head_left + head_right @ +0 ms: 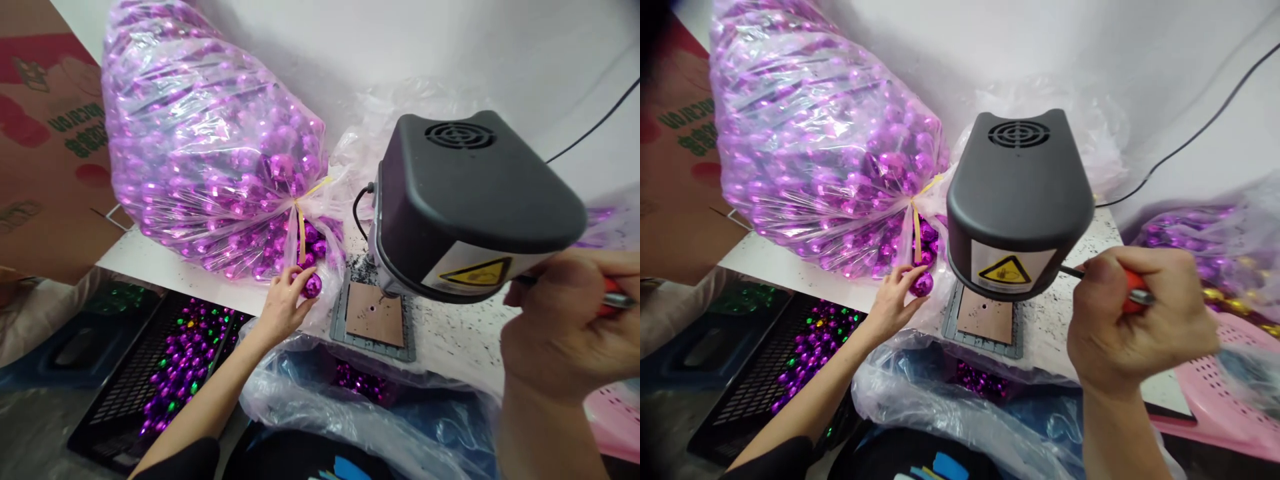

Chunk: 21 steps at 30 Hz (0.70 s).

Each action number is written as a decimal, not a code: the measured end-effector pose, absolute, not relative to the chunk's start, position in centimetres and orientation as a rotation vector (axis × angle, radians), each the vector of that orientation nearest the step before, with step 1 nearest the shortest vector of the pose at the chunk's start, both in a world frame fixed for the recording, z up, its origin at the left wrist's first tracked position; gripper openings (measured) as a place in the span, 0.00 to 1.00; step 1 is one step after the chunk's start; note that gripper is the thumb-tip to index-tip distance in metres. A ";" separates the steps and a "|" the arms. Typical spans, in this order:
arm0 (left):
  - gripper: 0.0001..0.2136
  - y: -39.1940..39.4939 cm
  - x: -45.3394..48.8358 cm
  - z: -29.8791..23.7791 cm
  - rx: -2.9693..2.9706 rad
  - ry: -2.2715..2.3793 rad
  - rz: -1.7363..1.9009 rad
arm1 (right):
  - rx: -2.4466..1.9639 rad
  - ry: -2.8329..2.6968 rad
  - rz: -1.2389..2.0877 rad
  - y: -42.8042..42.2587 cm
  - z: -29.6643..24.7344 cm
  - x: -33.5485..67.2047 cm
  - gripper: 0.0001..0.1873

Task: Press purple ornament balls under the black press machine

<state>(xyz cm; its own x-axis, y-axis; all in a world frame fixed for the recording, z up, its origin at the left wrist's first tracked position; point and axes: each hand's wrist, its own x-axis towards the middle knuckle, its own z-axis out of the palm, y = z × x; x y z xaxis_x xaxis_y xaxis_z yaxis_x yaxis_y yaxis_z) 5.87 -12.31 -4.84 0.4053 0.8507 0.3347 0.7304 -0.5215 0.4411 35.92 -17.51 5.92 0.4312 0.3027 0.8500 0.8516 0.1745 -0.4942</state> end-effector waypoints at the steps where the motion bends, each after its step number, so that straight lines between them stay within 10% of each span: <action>1: 0.23 -12.8 6.0 -4.3 2.313 1.363 0.913 | -1.367 -1.128 -0.540 -17.5 6.3 35.7 0.27; 8: 0.27 -17.4 7.4 -1.3 1.505 1.186 1.296 | -1.366 -1.184 -0.485 -16.7 7.9 35.8 0.24; 21: 0.25 -17.0 11.3 -5.0 0.535 0.704 0.651 | -1.381 -1.175 -0.182 -13.6 9.6 36.8 0.17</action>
